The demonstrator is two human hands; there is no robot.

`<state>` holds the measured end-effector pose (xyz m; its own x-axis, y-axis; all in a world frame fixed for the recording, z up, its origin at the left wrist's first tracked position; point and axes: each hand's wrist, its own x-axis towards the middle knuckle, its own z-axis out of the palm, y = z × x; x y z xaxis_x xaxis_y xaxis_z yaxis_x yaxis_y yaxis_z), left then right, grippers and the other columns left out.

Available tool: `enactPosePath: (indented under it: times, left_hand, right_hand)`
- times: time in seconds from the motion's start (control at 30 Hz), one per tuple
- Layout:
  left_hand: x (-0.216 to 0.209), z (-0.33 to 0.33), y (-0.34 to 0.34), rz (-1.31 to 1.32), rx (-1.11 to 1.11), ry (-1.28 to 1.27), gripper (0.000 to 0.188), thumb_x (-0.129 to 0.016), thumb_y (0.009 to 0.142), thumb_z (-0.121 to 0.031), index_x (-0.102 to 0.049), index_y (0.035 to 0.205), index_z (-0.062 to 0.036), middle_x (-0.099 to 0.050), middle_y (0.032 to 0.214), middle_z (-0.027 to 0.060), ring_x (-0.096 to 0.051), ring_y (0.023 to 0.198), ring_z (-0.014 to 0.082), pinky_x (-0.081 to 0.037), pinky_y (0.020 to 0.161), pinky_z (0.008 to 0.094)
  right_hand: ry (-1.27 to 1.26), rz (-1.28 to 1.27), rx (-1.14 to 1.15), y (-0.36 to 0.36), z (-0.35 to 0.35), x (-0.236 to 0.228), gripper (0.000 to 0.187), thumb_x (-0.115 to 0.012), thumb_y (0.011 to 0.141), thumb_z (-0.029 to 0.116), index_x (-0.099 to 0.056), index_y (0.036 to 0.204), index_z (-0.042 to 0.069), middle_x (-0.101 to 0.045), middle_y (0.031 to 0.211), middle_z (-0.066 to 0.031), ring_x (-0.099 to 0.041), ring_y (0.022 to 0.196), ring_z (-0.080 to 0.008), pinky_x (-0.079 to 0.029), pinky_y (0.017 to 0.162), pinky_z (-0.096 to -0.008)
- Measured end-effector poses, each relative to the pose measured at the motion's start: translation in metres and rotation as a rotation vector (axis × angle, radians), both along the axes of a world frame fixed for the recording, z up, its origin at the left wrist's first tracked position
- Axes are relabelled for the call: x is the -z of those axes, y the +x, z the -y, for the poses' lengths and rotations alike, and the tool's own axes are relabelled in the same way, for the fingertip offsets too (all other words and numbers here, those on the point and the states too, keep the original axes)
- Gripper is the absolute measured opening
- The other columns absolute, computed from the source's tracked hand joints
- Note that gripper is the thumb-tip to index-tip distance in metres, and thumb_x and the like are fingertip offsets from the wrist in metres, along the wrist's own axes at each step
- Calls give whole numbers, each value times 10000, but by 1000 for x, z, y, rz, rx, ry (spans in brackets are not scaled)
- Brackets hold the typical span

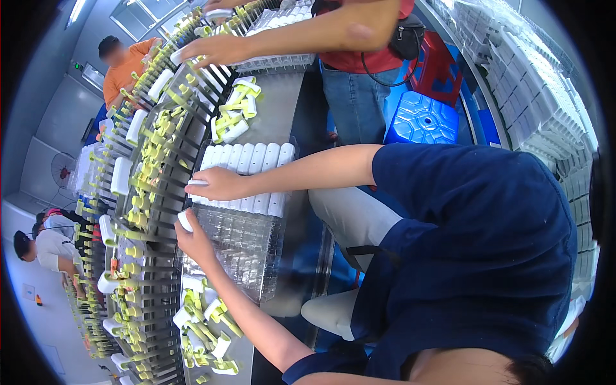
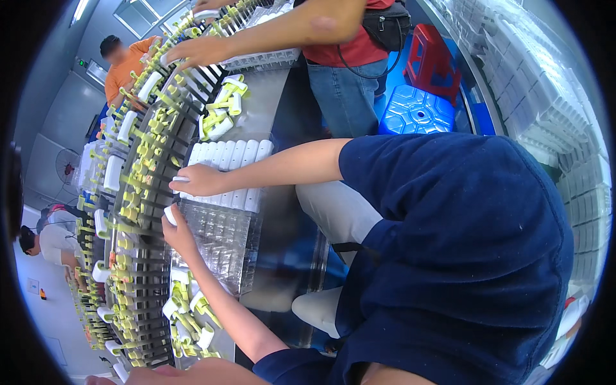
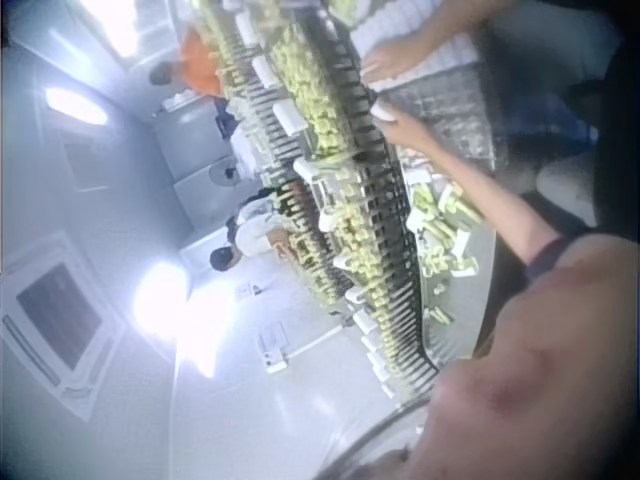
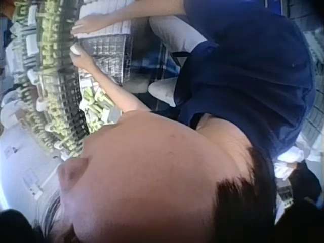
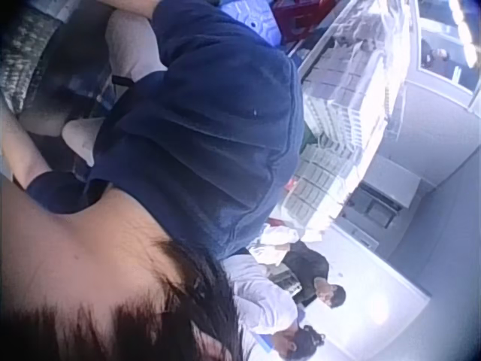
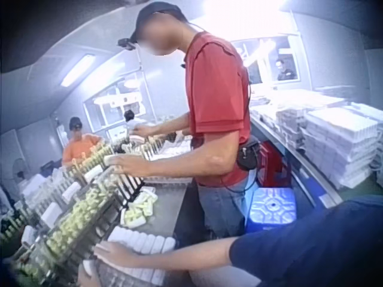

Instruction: Sort and place plastic spray nozzles into white trays on a conveyor belt assembly line.

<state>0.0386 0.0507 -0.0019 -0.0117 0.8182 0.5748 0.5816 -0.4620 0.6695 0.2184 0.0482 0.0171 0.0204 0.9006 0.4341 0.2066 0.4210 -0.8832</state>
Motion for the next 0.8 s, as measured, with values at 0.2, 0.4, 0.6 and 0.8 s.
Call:
enactPosePath:
  times: [0.2,0.4,0.6,0.8]
  left_hand:
    - [-2,2,-2,-10,-18,-25,448,-617,915,-439,-624,850,4,-599,650,61,-552,593,141,-455,585,308]
    - [-1,0,-5,-18,-13,-78,456,-607,921,-429,-611,897,26,-659,780,167,-602,684,261,-475,672,389]
    - [-5,4,-1,7,8,-97,461,-608,920,-433,-603,887,27,-655,765,159,-581,668,231,-470,664,381]
    - [-6,6,-1,10,3,-91,472,-605,922,-439,-592,876,31,-651,755,156,-569,658,224,-468,655,378]
  right_hand:
    - [-45,-19,-27,-2,-1,1,566,-541,886,558,-635,808,5,-640,651,-136,-649,670,-277,-482,664,-380]
    - [-51,-4,-42,-2,-2,0,560,-544,886,551,-634,815,3,-645,673,-145,-651,690,-277,-481,672,-380]
    - [-43,26,1,-1,0,-1,567,-538,886,548,-646,857,-8,-655,741,-188,-646,757,-333,-474,718,-408]
    - [-16,17,2,-2,2,-3,571,-531,887,556,-640,844,-3,-648,724,-182,-641,740,-336,-474,710,-406]
